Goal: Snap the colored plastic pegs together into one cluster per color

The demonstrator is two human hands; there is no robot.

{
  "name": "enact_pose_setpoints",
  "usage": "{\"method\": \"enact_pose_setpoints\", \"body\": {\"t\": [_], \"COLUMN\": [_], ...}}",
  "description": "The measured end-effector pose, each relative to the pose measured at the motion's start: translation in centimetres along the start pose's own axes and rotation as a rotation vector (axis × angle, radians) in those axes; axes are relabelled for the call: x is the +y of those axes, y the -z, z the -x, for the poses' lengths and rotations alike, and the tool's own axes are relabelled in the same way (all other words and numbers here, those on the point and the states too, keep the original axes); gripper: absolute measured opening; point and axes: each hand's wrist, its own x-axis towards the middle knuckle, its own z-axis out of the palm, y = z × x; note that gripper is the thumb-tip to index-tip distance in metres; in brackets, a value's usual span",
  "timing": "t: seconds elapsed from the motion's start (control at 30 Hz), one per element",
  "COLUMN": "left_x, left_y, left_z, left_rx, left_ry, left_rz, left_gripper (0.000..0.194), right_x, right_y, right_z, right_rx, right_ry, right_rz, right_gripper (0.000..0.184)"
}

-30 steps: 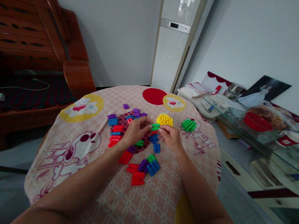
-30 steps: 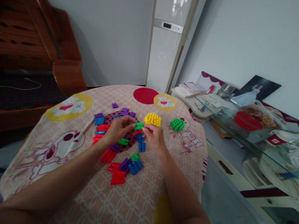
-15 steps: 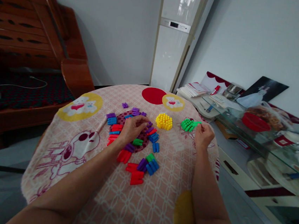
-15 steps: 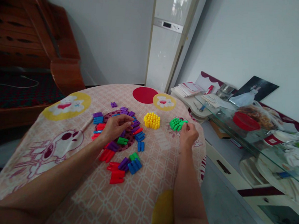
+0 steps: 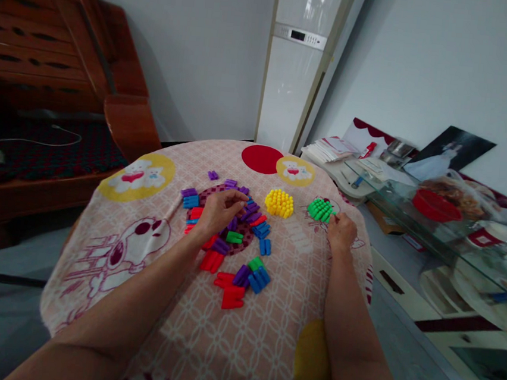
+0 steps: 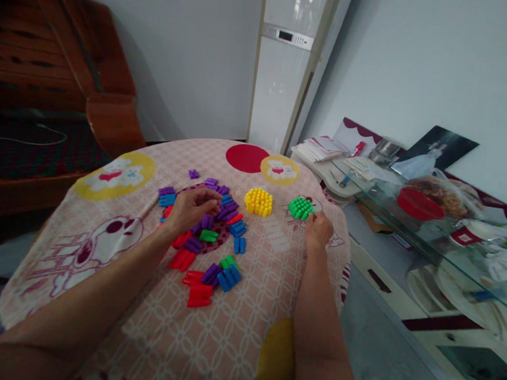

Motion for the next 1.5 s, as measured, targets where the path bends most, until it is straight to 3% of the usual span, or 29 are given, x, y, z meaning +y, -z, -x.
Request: {"method": "enact_pose_setpoints", "body": {"t": [0.1,0.2,0.3,0.47,0.6,0.77,0.93,1.2,1.5], "left_x": [0.7,1.2,1.0,0.1,0.4,1.3,1.0,0.5,0.9], "left_y": [1.1,1.7,1.3,0.6,0.6,-0.5,-1.6,-2.2,-1.2], "left_z": [-0.2,0.0,0.7,1.2,0.6,0.7,1.2,1.3,0.9], "left_rx": [-0.127,-0.392,-0.538,-0.479,-0.428,-0.319,-0.305,-0.322,-0.220], "left_ry": [-0.029,-0.108,-0.154,-0.137,-0.147,-0.135,-0.154,-0.155,-0.165], "left_rz": [-0.137,-0.403,-0.627,-0.884,-0.690,-0.226,-0.164,-0.103,-0.201], "left_gripper": [0.024,0.015,0.014,0.014,0.009,0.018,0.018,0.025,0.021], "right_x": [-0.1,-0.6,-2.0,-6.4,-10.3,-12.9,-12.9,-12.0,-1.8], "right_y": [0.5,1.2,1.6,1.5,1.8,2.1,1.6,2.3,1.7], "right_z": [0.1,0.3,0.7,3.0,5.7,7.9,7.9,6.9,0.6], "right_rx": [-0.008,0.079,0.138,-0.024,-0.317,-0.598,-0.669,-0.523,-0.010], "right_ry": [-0.003,0.002,0.111,0.361,0.498,0.476,0.382,0.455,0.097], "right_rz": [0.014,-0.046,-0.179,-0.481,-0.766,-1.021,-1.080,-0.987,-0.699], "right_gripper": [0.026,0.027,0.031,0.033,0.030,0.026,0.025,0.018,0.023]}}
